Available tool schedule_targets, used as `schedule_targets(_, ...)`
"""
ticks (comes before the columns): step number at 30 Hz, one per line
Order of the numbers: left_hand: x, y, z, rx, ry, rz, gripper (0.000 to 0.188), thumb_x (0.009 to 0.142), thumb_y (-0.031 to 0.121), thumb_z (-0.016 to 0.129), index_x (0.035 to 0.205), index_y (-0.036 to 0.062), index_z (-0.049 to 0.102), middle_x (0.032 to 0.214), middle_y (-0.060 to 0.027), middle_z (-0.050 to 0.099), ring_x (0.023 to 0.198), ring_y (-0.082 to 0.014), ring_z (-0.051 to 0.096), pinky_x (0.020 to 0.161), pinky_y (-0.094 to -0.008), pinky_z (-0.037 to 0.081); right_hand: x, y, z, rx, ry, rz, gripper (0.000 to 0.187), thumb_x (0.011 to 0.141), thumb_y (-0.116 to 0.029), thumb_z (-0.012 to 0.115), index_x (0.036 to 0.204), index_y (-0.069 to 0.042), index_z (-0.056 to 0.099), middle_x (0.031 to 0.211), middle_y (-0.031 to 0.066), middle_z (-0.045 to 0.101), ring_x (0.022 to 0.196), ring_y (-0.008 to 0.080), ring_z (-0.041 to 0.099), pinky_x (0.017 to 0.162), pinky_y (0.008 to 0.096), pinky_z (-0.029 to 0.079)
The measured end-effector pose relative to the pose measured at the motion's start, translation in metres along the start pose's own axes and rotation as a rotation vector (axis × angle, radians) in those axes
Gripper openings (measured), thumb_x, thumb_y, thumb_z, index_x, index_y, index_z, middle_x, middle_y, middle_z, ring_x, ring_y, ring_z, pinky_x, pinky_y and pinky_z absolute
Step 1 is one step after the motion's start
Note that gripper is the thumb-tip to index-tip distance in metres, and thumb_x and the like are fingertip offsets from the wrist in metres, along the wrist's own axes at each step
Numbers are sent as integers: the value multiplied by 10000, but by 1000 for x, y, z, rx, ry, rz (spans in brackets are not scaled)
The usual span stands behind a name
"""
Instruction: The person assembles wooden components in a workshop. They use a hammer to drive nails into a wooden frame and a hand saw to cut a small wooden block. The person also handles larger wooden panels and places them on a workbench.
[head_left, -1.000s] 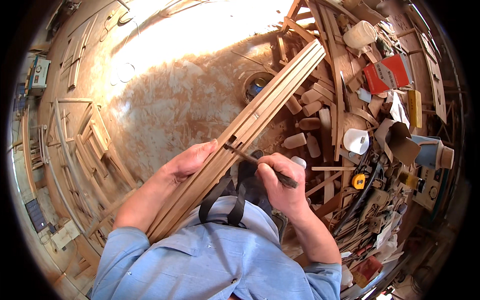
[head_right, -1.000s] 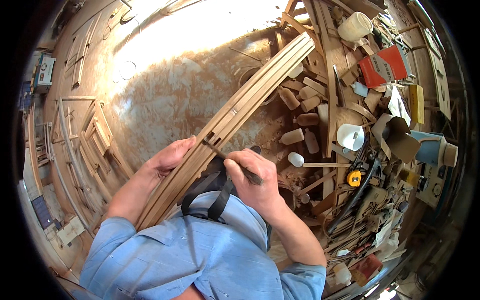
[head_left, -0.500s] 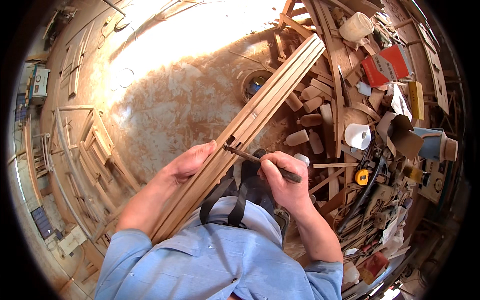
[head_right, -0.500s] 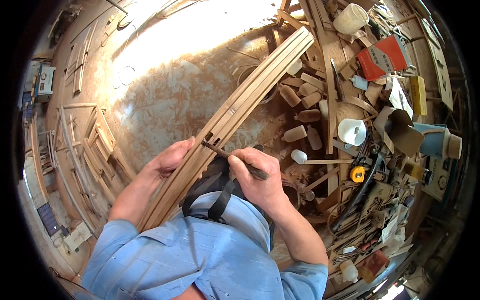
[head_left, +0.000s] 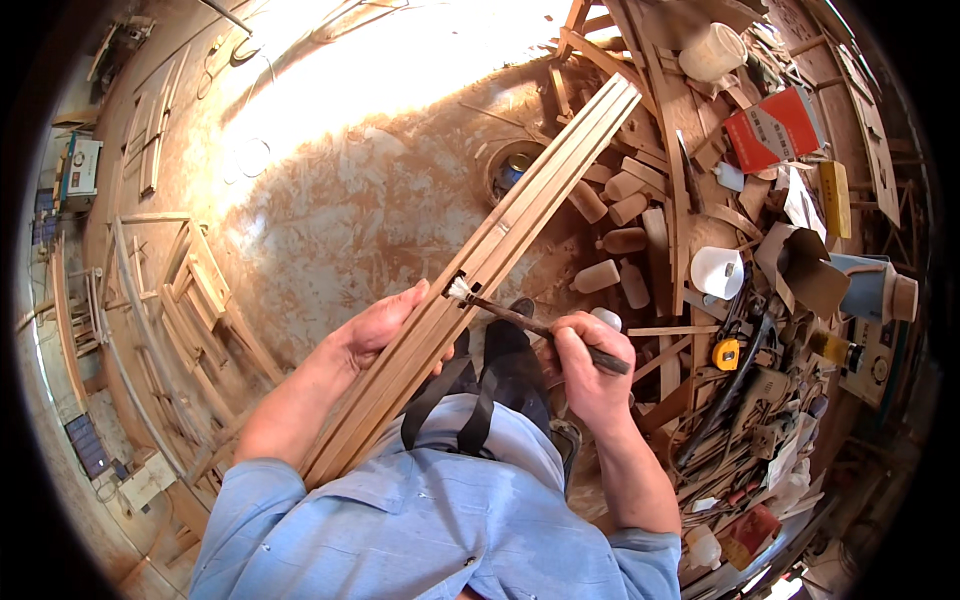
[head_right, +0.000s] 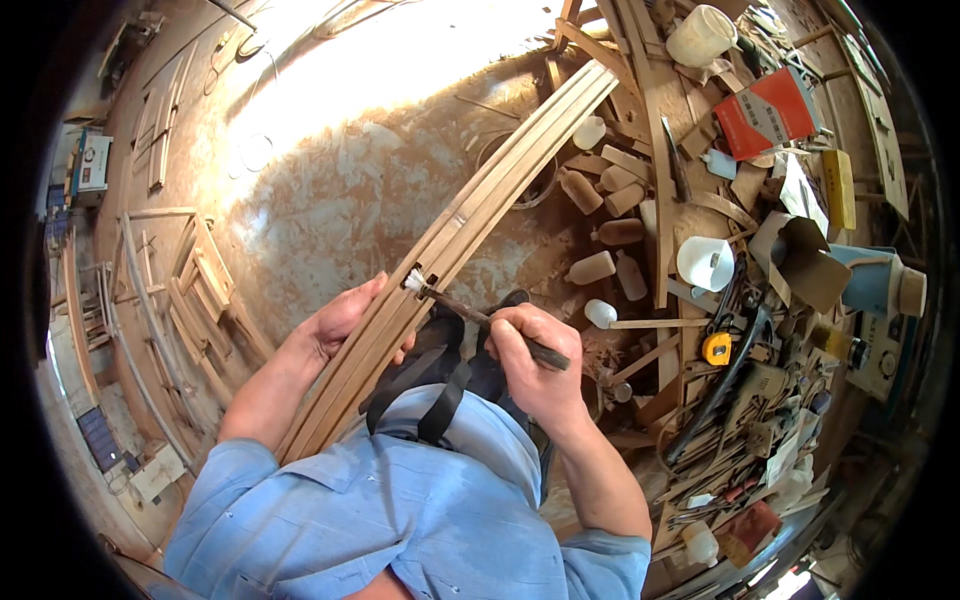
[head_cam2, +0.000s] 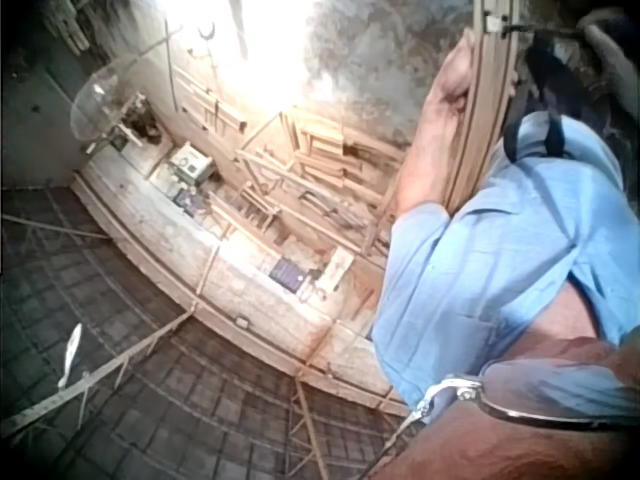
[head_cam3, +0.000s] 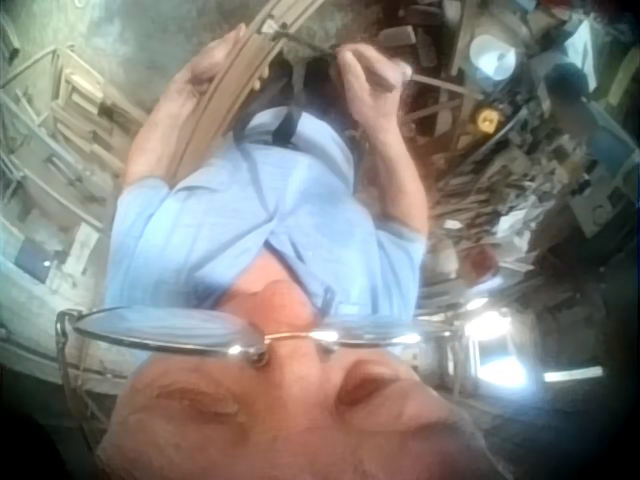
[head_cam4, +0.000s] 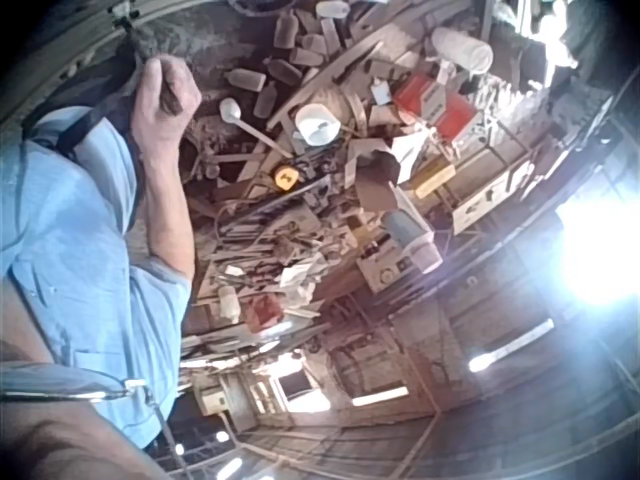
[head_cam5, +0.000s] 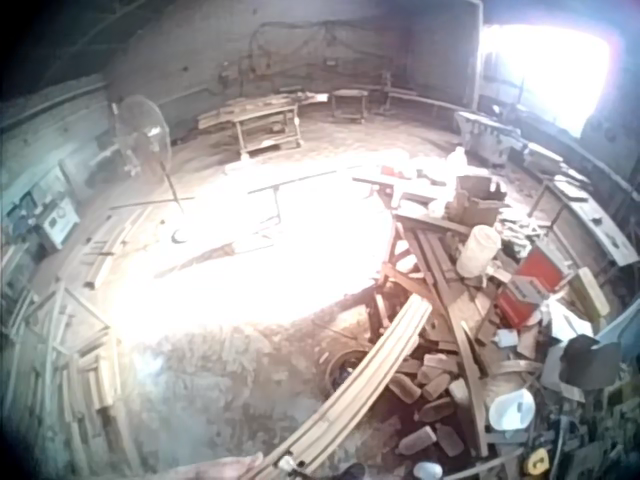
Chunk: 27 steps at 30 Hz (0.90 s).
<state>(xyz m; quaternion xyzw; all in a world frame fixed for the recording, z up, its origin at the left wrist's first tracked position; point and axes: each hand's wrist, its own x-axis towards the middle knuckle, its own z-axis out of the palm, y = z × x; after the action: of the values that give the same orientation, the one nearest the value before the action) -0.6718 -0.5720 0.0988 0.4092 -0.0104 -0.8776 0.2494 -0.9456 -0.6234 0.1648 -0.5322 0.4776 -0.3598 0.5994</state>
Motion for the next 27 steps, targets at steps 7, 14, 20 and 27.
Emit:
schedule_targets(7,2,-1,-1,16,-17,1,661,981,587,208,1197,43,515,910,-214,655,750,-335,682,656,-397,575,-1,0,-4,-50,-42,-82,124,876,-5,553,779,43,610,675,75,601,540,113,536,487,245,416)
schedule_targets(14,3,-4,0,-17,-2,-3,658,981,589,209,1184,45,519,908,-216,655,746,-335,683,648,-394,575,-3,-11,-14,30,70,-23,128,868,11,539,765,41,610,654,65,592,547,107,541,494,234,417)
schedule_targets(20,4,-1,10,28,43,-3,648,982,584,216,1173,46,522,899,-217,654,739,-335,684,633,-394,575,0,-10,-12,-81,47,-78,131,859,15,547,743,44,601,649,75,590,575,124,562,530,250,436)
schedule_targets(27,7,0,10,11,32,-5,642,982,583,224,1169,45,521,898,-215,652,737,-334,684,627,-399,573,2,-6,-9,-78,-14,-71,127,863,7,557,751,37,611,656,67,595,563,115,546,517,238,422)
